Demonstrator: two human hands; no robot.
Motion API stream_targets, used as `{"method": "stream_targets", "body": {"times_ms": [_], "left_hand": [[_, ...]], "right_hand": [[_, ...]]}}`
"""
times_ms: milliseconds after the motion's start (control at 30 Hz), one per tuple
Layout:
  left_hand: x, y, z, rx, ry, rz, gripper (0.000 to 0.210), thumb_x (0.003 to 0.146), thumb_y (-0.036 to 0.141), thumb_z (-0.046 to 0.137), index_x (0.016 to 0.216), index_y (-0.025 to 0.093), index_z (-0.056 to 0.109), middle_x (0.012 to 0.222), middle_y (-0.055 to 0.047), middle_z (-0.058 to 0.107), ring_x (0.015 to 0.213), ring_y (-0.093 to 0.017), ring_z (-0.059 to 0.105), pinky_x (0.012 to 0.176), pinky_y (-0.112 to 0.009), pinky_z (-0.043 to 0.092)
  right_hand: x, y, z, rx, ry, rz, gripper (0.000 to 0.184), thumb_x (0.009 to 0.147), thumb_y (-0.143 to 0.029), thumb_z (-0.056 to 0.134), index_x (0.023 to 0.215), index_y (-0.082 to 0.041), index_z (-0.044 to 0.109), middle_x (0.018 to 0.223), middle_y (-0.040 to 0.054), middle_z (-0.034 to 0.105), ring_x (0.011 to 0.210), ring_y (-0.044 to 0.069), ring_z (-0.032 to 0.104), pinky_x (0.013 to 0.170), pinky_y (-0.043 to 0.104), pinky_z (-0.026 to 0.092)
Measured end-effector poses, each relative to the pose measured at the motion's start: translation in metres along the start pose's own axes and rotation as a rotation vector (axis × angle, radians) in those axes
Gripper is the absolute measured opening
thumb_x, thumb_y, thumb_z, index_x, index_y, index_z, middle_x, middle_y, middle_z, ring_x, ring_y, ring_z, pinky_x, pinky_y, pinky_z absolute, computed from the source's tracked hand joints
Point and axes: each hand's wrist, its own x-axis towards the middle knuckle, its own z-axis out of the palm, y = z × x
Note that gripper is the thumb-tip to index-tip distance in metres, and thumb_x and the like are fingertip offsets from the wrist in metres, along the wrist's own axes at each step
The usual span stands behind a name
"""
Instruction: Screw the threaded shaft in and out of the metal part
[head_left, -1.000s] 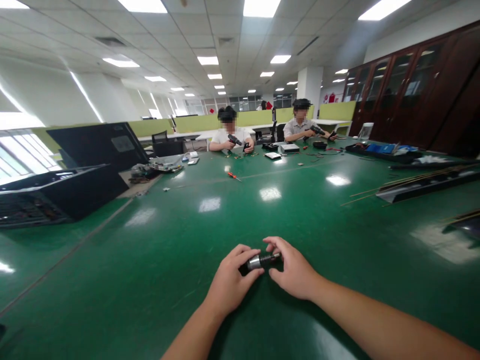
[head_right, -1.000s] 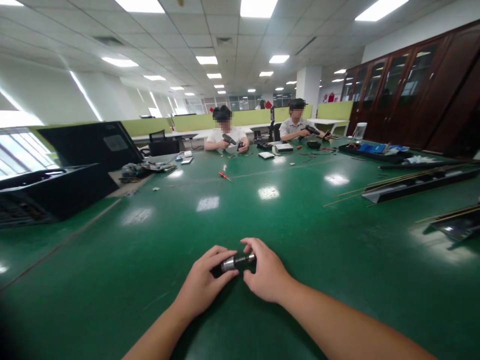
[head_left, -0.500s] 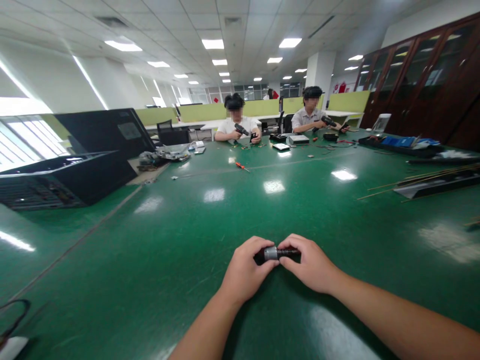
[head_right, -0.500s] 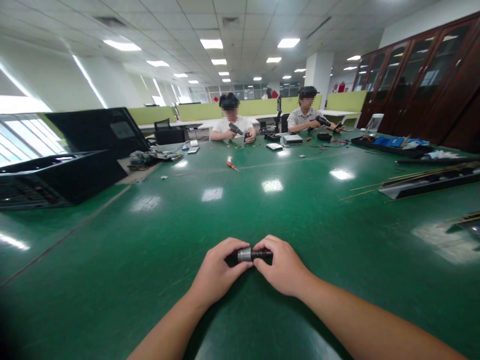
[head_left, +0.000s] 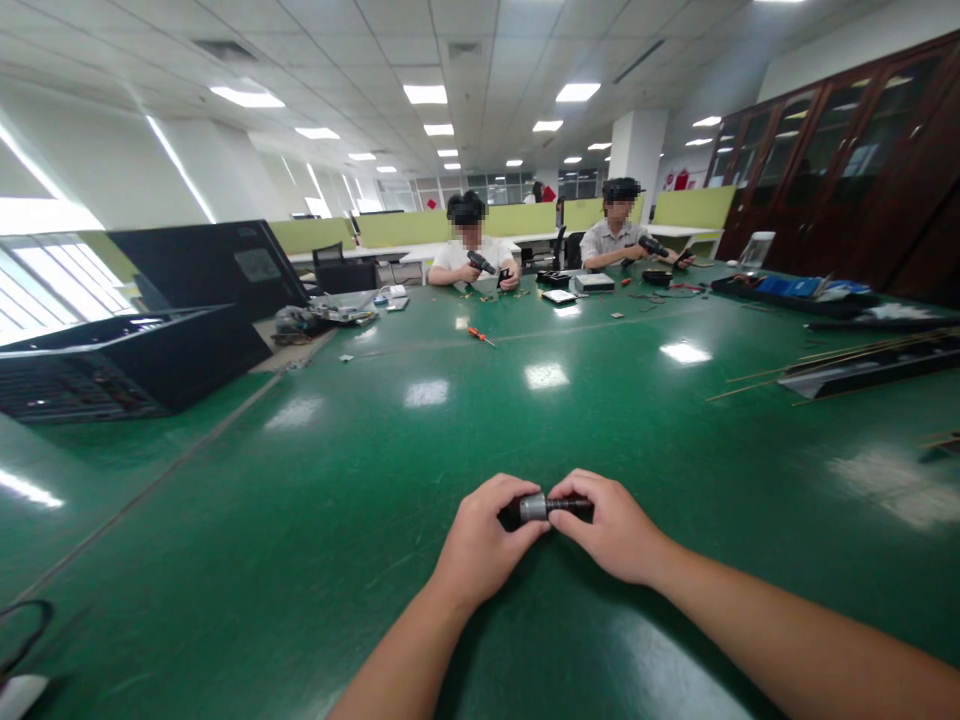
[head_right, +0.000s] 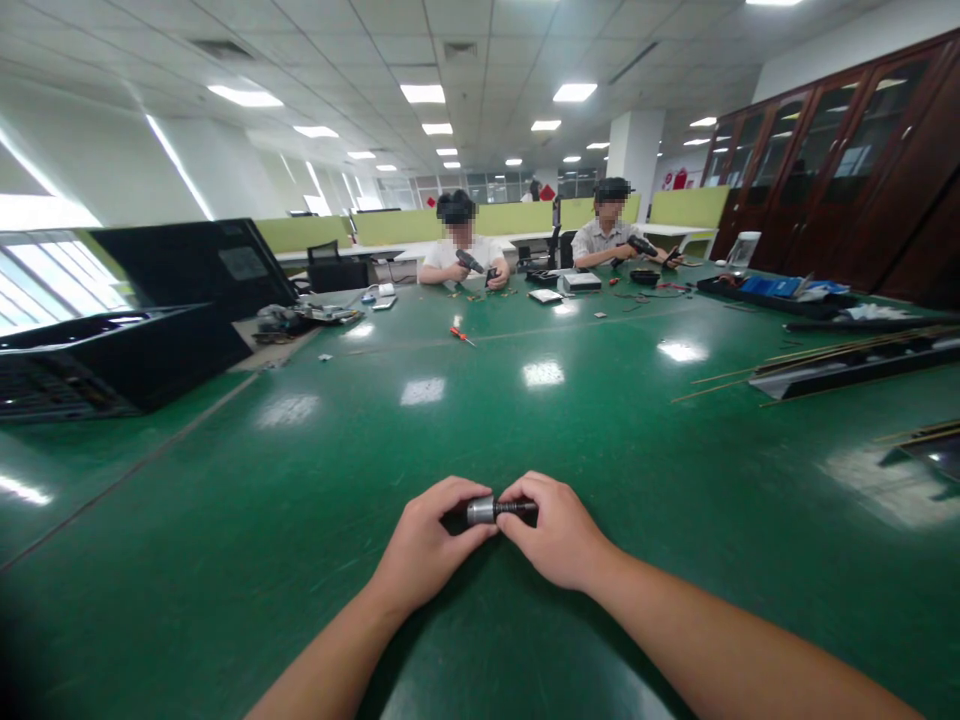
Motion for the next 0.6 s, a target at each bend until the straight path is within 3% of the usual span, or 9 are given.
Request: {"method": "stream_targets", "body": {"times_ms": [600], "left_hand": [[0.001, 0.0017, 0.0001, -0.001, 0.031, -0.021, 0.026, 0.074, 0.015, 0.077, 0.098, 0.023, 0.069, 0.092, 0.0, 0.069, 0.086, -0.017, 0.064, 0.077, -0.029, 0.048]], "right_hand": [[0.0001, 0.0022, 0.0, 0.018, 0.015, 0.021, 0.008, 0.083, -0.024, 0.064, 0.088, -0.021, 0.07, 0.085, 0.001, 0.066, 0.08, 0.017, 0.061, 0.072, 0.028, 0.043]]}}
